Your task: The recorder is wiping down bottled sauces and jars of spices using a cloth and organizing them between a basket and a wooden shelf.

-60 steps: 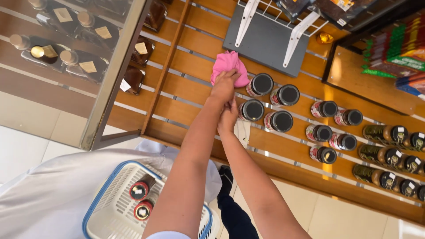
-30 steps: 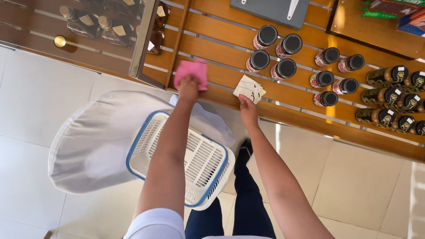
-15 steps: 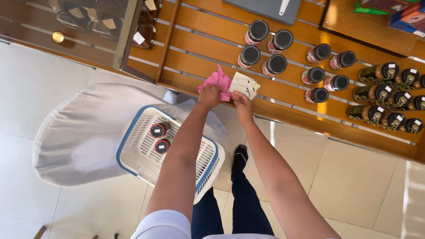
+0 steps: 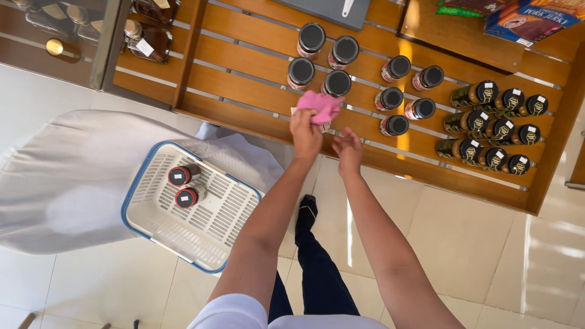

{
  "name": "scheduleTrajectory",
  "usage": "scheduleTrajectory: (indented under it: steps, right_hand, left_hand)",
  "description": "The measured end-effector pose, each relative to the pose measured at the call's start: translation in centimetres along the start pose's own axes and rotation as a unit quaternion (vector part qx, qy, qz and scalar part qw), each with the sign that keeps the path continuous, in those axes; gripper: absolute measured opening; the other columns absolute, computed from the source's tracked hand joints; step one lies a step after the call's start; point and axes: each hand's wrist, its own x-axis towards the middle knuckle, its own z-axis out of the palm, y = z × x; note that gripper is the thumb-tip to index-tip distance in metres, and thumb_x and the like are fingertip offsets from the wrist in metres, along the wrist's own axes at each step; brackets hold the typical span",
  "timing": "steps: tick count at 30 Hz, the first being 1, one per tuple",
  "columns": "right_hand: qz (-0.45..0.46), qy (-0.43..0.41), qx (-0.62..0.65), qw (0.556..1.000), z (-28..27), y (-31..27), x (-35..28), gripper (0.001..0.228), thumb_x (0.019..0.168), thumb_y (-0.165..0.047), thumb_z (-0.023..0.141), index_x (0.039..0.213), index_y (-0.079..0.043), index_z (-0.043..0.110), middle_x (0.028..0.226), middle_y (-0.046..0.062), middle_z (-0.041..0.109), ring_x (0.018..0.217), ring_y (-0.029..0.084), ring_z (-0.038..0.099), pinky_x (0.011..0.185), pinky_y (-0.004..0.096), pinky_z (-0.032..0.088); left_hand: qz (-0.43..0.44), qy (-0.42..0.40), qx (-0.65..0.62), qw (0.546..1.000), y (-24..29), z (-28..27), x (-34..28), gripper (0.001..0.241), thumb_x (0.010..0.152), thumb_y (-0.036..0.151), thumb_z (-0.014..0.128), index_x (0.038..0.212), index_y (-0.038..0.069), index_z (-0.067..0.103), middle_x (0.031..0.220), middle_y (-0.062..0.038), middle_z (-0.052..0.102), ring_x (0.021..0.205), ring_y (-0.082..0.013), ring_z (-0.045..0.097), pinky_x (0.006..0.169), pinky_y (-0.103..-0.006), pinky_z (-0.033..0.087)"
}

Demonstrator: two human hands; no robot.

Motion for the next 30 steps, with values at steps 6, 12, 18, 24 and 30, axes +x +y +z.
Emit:
scheduleTrajectory:
  steps: [6,12,18,24,30]
  right_hand:
    - [-0.088,0.149,-0.076,0.982,-4.6,-2.2,-0.7,0.046,0.098,-0.004,0.053,0.136,-0.029,0.058,0.134,-0.002,0.055,0.11,0.012,0.063,0.093,0.033,0.056]
    - [-0.118,0.079,-0.107,0.984,-4.8,-3.4,-4.5,0.046,0.097,0.005,0.053,0.135,-0.019,0.063,0.126,0.007,0.06,0.116,0.017,0.06,0.102,0.034,0.049]
    - [-0.138,-0.024,-0.104,0.985,-2.1,0.1,-5.8,0.032,0.097,0.007,0.056,0.12,-0.009,0.07,0.112,0.003,0.067,0.105,0.008,0.059,0.102,0.026,0.049]
    - [-0.082,-0.059,-0.138,0.985,0.2,-0.1,-8.5,0.035,0.096,0.0,0.056,0.122,-0.019,0.071,0.103,-0.004,0.065,0.087,0.002,0.058,0.084,0.018,0.05]
    - [-0.128,-0.139,-0.187,0.964,4.8,-3.7,-11.6,0.045,0.098,-0.004,0.058,0.141,-0.021,0.057,0.124,-0.001,0.058,0.118,0.007,0.052,0.111,0.028,0.042]
  left_hand:
    - [0.098,-0.214,0.118,0.965,-1.4,8.1,-5.7,0.024,0.085,0.008,0.066,0.106,0.02,0.067,0.112,-0.003,0.06,0.113,-0.0267,0.059,0.104,-0.0432,0.046]
    - [0.06,-0.166,0.182,0.967,-2.1,4.5,-4.6,0.017,0.08,0.004,0.065,0.09,0.016,0.071,0.094,-0.009,0.071,0.097,-0.0299,0.068,0.088,-0.041,0.056]
    - [-0.249,-0.269,0.299,0.881,-11.1,6.2,-2.3,0.041,0.093,0.032,0.055,0.133,0.035,0.066,0.158,-0.015,0.038,0.154,-0.0354,0.024,0.126,-0.0543,0.016]
    - [-0.192,-0.128,0.141,0.963,-10.4,3.3,-2.6,0.022,0.092,0.011,0.062,0.105,0.026,0.073,0.105,0.002,0.063,0.108,-0.0264,0.068,0.1,-0.0431,0.056]
    - [-0.058,-0.121,0.008,0.991,-1.4,-10.8,-4.2,0.026,0.093,0.0,0.06,0.105,0.02,0.07,0.101,-0.004,0.067,0.108,-0.0294,0.067,0.096,-0.0426,0.055]
